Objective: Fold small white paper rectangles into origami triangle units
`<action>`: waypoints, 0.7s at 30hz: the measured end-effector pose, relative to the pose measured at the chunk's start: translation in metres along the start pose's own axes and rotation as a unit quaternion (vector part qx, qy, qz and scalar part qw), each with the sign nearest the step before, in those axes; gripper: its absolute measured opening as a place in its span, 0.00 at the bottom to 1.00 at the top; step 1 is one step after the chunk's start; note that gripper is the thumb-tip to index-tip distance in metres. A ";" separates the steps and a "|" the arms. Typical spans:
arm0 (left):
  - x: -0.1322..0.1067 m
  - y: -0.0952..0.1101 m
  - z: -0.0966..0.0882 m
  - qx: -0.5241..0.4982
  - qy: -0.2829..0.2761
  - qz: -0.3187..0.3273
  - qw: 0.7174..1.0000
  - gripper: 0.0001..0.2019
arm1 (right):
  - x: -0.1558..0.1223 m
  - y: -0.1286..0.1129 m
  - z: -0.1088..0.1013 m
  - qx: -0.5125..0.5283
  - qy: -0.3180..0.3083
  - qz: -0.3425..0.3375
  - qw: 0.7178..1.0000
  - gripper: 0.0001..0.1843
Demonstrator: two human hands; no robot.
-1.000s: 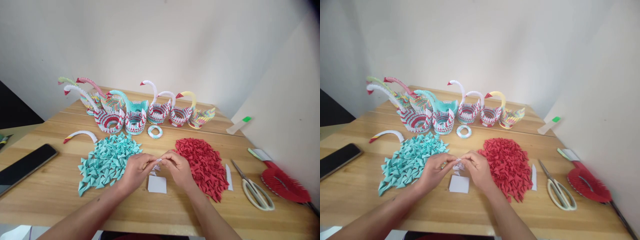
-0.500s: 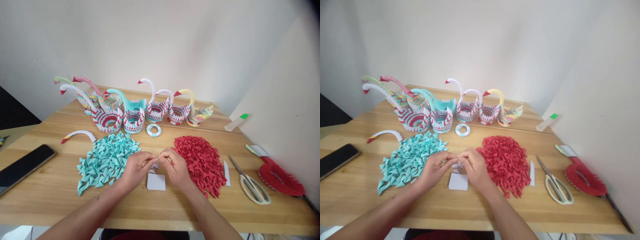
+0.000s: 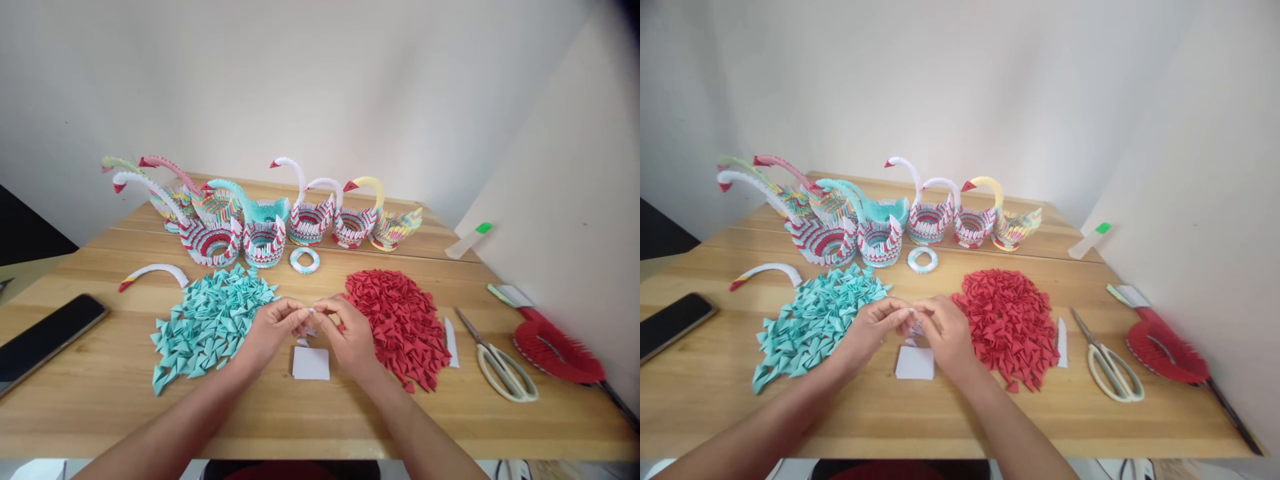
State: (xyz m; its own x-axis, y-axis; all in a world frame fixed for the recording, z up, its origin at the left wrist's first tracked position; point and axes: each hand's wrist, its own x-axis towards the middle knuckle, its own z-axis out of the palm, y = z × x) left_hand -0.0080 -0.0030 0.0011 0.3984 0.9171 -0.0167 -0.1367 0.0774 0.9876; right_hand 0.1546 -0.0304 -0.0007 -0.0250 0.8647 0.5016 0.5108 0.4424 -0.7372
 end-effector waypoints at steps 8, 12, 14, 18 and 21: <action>0.000 -0.007 0.001 -0.258 -0.020 -0.126 0.958 0.14 | -0.001 0.002 0.001 -0.049 -0.018 -0.093 0.994 0.10; -0.001 -0.008 0.000 -0.307 -0.020 -0.156 0.939 0.10 | 0.000 0.000 0.005 -0.043 -0.018 -0.128 0.991 0.12; -0.001 -0.009 -0.002 -0.323 -0.008 -0.169 0.931 0.08 | 0.002 -0.003 0.004 -0.052 -0.023 -0.146 0.988 0.11; 0.002 -0.006 -0.006 -0.308 0.001 -0.179 0.934 0.09 | 0.009 -0.019 -0.024 -0.160 -0.057 -0.160 0.972 0.10; 0.001 0.000 -0.006 -0.301 0.028 -0.201 0.932 0.12 | 0.002 -0.031 -0.073 -0.235 -0.080 -0.112 0.962 0.11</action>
State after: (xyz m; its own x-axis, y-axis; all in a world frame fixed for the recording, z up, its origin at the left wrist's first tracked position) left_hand -0.0134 -0.0001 -0.0001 0.4814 0.7842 -0.3915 -0.4777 0.6093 0.6329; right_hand 0.2016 -0.0599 0.0567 -0.2925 0.8027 0.5198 0.8080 0.4982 -0.3146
